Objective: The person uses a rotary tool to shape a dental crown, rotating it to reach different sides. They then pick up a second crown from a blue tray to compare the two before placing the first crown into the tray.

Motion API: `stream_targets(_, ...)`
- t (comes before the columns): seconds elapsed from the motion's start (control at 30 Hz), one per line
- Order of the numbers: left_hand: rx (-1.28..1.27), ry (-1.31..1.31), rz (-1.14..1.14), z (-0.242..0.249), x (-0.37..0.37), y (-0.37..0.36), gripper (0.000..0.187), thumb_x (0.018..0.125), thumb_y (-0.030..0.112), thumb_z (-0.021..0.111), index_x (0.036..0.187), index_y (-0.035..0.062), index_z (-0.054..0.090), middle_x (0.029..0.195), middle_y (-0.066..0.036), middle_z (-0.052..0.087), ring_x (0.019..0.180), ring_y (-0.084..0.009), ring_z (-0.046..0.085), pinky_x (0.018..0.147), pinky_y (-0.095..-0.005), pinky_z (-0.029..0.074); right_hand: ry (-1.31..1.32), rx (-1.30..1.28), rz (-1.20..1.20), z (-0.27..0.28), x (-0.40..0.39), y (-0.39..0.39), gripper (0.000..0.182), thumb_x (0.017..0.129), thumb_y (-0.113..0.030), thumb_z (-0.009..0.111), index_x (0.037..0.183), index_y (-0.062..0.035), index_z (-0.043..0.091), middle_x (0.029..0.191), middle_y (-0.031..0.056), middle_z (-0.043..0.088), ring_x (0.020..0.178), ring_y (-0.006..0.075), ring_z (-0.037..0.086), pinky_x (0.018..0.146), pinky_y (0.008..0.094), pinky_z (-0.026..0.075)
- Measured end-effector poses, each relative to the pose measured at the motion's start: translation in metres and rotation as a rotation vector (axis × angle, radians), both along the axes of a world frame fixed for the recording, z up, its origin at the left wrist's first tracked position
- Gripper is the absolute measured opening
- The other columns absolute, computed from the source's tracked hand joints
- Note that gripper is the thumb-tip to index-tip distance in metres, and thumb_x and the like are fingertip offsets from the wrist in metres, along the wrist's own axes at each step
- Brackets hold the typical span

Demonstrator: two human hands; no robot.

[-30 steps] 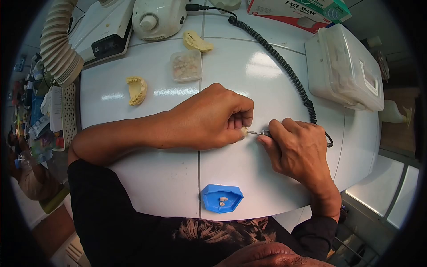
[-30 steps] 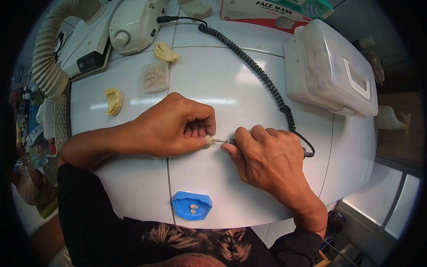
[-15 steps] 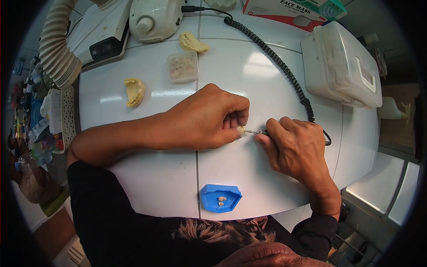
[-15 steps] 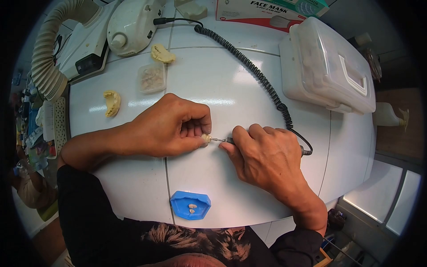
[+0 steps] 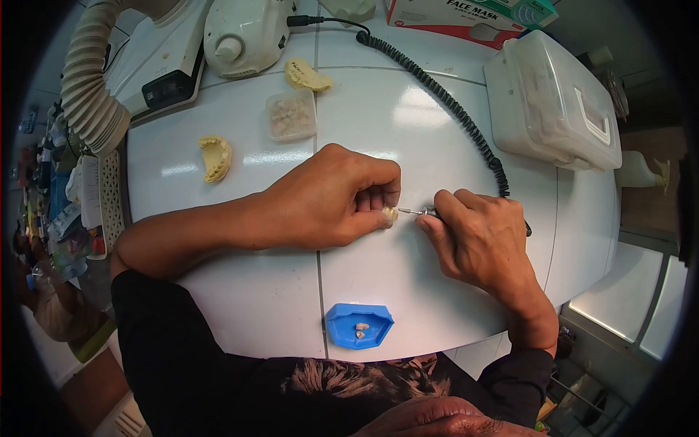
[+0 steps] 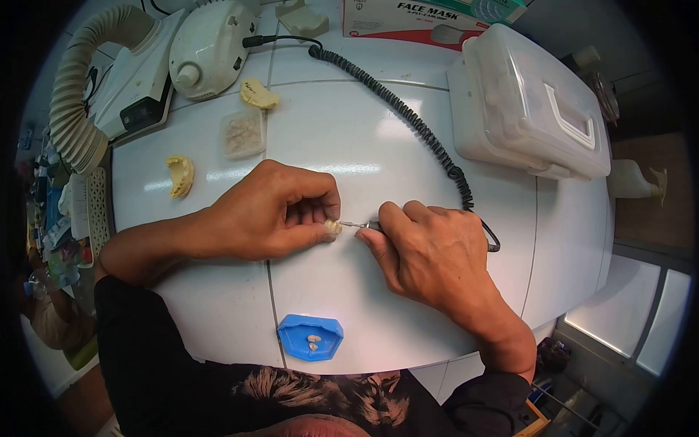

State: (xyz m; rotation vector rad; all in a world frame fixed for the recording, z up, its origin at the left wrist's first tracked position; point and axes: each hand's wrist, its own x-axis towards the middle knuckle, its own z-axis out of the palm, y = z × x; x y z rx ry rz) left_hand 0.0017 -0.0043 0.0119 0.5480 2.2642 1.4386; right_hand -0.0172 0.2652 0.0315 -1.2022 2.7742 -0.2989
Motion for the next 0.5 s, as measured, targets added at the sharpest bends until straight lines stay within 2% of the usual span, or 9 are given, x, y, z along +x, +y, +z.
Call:
stream_targets(0.23,0.052,0.004,0.050,-0.0049,0.0030,-0.0043,0.020,0.096,0.012,0.086,0.109,0.0033,0.073,0.091,-0.002,0.076,0.075,-0.0073,0.066,0.063,-0.0241,0.050,-0.111,-0.135,-0.074,-0.0026,-0.0063,0.0087,0.039,0.108,-0.037,0.070,0.083,-0.0080,0.064,0.063,0.0096,0.062,0.051,0.0340,0.062,0.049,0.0467,0.043)
stream_targets(0.5,0.074,-0.015,0.070,-0.0074,0.0037,-0.0044,0.023,0.094,0.013,0.090,0.104,0.0039,0.071,0.094,-0.003,0.080,0.076,-0.0064,0.068,0.062,-0.0239,0.050,-0.044,-0.151,-0.031,-0.0071,-0.0030,0.0068,0.038,0.108,-0.036,0.072,0.083,-0.0084,0.062,0.061,0.0079,0.059,0.048,0.0318,0.060,0.047,0.0452,0.043)
